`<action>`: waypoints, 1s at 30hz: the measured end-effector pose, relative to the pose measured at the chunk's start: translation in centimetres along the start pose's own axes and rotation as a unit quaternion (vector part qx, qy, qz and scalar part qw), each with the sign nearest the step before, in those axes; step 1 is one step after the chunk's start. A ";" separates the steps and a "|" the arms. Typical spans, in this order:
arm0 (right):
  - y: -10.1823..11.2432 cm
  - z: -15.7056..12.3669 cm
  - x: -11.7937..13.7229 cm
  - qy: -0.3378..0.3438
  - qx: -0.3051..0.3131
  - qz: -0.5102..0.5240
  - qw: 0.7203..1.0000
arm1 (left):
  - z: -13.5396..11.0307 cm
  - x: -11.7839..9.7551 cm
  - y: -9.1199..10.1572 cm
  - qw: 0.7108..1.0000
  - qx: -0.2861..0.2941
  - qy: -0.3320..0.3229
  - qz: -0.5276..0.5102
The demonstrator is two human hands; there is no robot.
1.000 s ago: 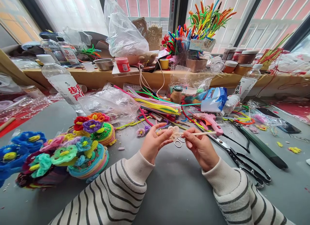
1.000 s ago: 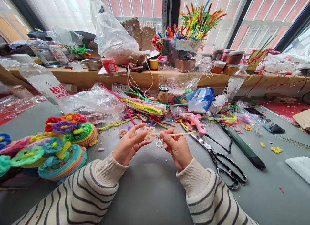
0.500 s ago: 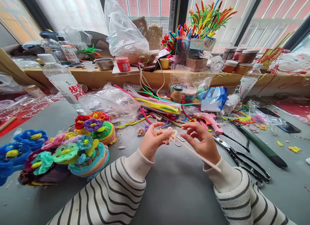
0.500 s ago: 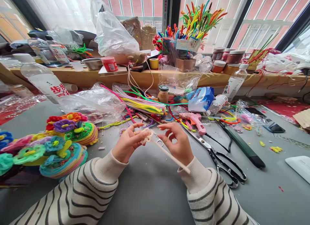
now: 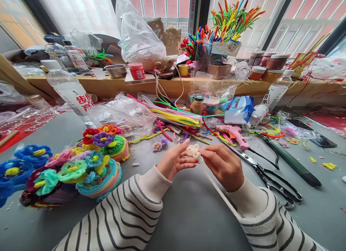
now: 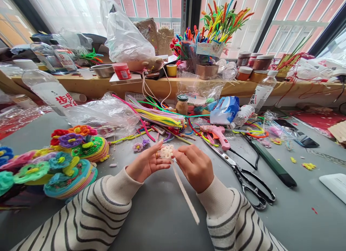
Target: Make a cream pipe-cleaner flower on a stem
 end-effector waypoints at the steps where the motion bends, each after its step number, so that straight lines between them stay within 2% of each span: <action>1: 0.1 0.0 0.3 0.012 -0.002 -0.023 1.000 | 0.0 0.4 -0.3 1.000 0.017 0.019 -0.002; 4: 0.2 0.0 0.9 0.033 0.001 -0.060 0.998 | 0.1 0.6 -0.7 0.998 0.052 0.025 0.013; 7: 0.0 0.0 1.1 0.044 0.007 -0.067 0.997 | 0.0 0.5 -0.5 0.998 0.056 0.013 0.028; 14: 0.0 0.1 1.0 0.032 0.004 -0.070 0.997 | 0.0 0.4 0.1 0.999 0.026 0.012 0.029; 19: 0.2 0.2 0.9 0.021 -0.003 -0.078 0.997 | -0.1 0.4 -0.1 0.998 0.031 0.005 0.047; 24: 0.1 0.2 0.8 0.020 -0.006 -0.070 0.997 | -0.2 0.1 0.7 0.997 -0.009 -0.007 0.077; 27: 0.0 0.1 0.4 0.006 -0.010 -0.048 0.999 | -0.2 -0.4 0.7 0.994 -0.022 -0.026 0.107; 30: -0.4 0.1 -0.3 -0.032 0.001 0.006 0.999 | -0.4 -1.5 0.6 0.982 -0.035 -0.076 0.170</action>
Point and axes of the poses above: each hand's wrist, its own z-axis towards the middle knuckle, its own y-axis out of the back of the hand, x = y × z, the point moved 10 cm from there along z, towards the middle knuckle, and after that the axes turned 9 degrees about x, right-handed, at the moved point
